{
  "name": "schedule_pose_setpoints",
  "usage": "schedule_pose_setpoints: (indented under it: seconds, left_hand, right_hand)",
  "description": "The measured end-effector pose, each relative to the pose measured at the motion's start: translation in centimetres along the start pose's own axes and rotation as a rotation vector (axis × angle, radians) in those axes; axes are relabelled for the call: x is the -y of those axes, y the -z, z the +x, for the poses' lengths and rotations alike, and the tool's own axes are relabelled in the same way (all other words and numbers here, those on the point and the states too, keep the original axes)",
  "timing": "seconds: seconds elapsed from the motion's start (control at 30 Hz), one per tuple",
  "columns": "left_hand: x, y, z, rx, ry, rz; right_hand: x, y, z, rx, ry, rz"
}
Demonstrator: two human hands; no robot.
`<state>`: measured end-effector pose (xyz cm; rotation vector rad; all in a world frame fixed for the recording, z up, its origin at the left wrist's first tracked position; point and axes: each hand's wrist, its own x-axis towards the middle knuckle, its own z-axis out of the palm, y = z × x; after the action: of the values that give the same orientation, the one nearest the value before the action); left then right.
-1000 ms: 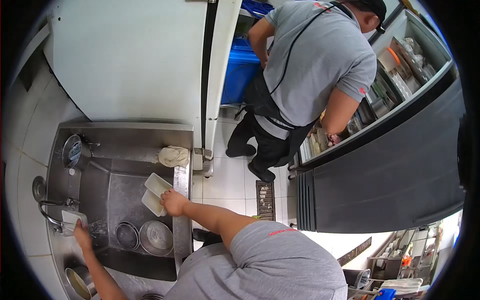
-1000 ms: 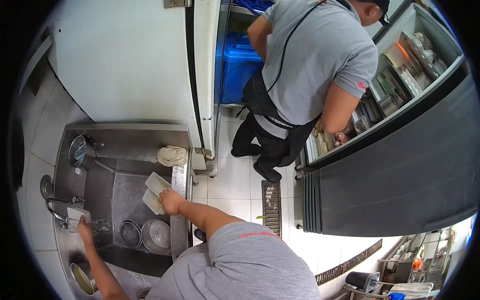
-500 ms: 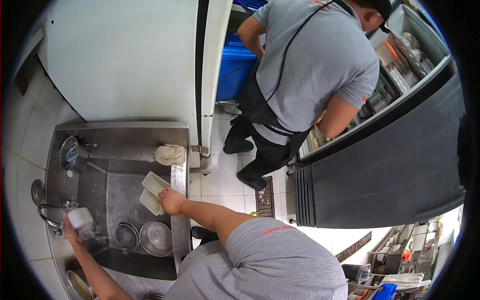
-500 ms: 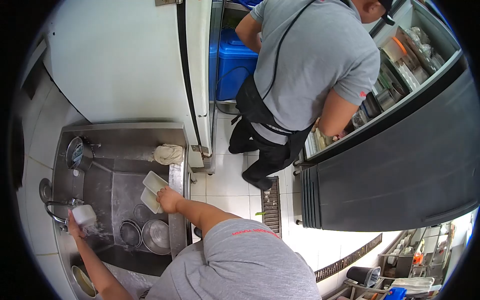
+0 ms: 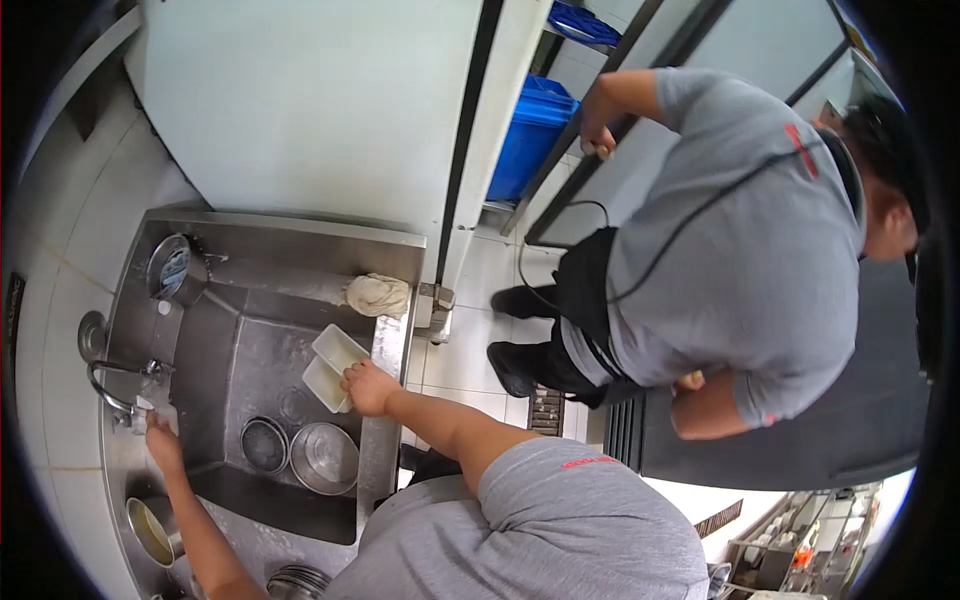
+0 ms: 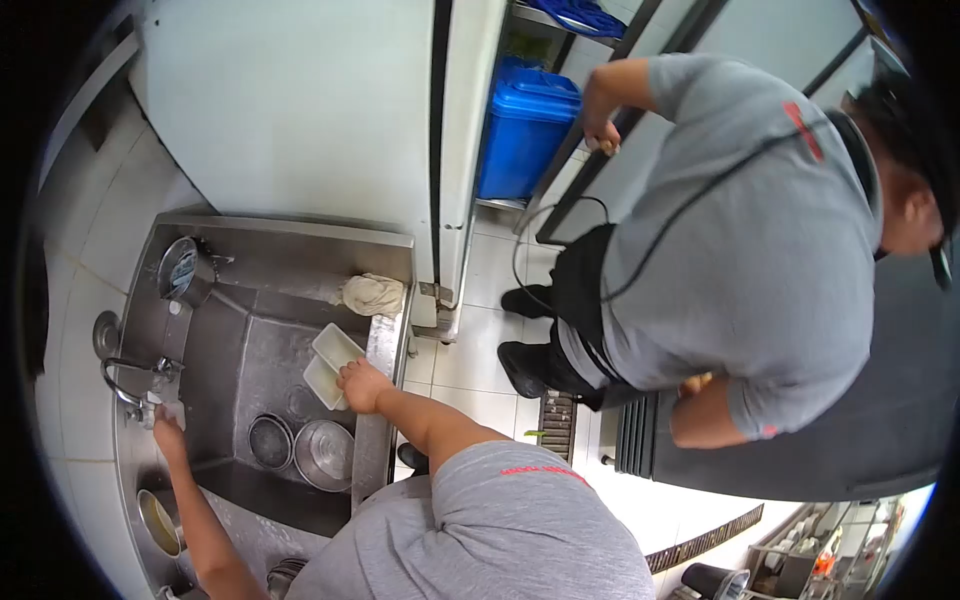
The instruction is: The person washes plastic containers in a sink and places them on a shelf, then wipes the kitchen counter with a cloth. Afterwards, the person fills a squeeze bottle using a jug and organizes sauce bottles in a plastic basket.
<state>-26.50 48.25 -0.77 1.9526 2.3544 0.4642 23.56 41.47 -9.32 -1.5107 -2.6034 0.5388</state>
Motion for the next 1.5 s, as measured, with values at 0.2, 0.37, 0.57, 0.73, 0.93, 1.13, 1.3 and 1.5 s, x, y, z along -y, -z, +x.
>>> schedule_pose_setpoints:
  seconds: [0.2, 0.37, 0.57, 0.73, 0.93, 1.13, 1.3, 1.5]
  left_hand:
    - [1.3, -2.8, 3.0, 0.011, 0.041, -0.225]
    - [0.3, -4.0, 0.4, -0.247, 0.029, -0.233]
    - [-8.4, 2.4, -3.0, -0.256, 0.176, -0.229]
    - [-4.0, -3.6, -5.5, -0.354, 0.666, -0.844]
    - [0.2, -13.3, -15.8, -0.563, 1.096, -2.11]
    - [-6.9, -10.6, -21.4, -0.654, 1.319, -1.671]
    - [-9.4, -8.8, -22.3, -0.625, 1.326, -1.499]
    - [-10.2, -10.7, -20.0, -0.733, 1.383, -1.438]
  right_hand:
    - [0.0, -0.1, 0.1, -0.013, 0.006, 0.012]
    - [-0.6, -1.3, 0.2, -0.084, 0.042, 0.014]
    - [0.3, -0.5, 0.5, -0.037, 0.063, -0.12]
    - [0.1, -1.5, 1.8, -0.003, 0.021, -0.108]
    - [7.0, 0.5, 10.8, -0.151, 0.036, 0.529]
    - [22.4, 6.0, 23.1, -0.068, 0.572, 0.221]
    - [26.9, 1.9, 32.6, 0.471, 0.073, 0.991]
    - [25.8, -0.3, 35.6, 0.77, -0.446, 1.459]
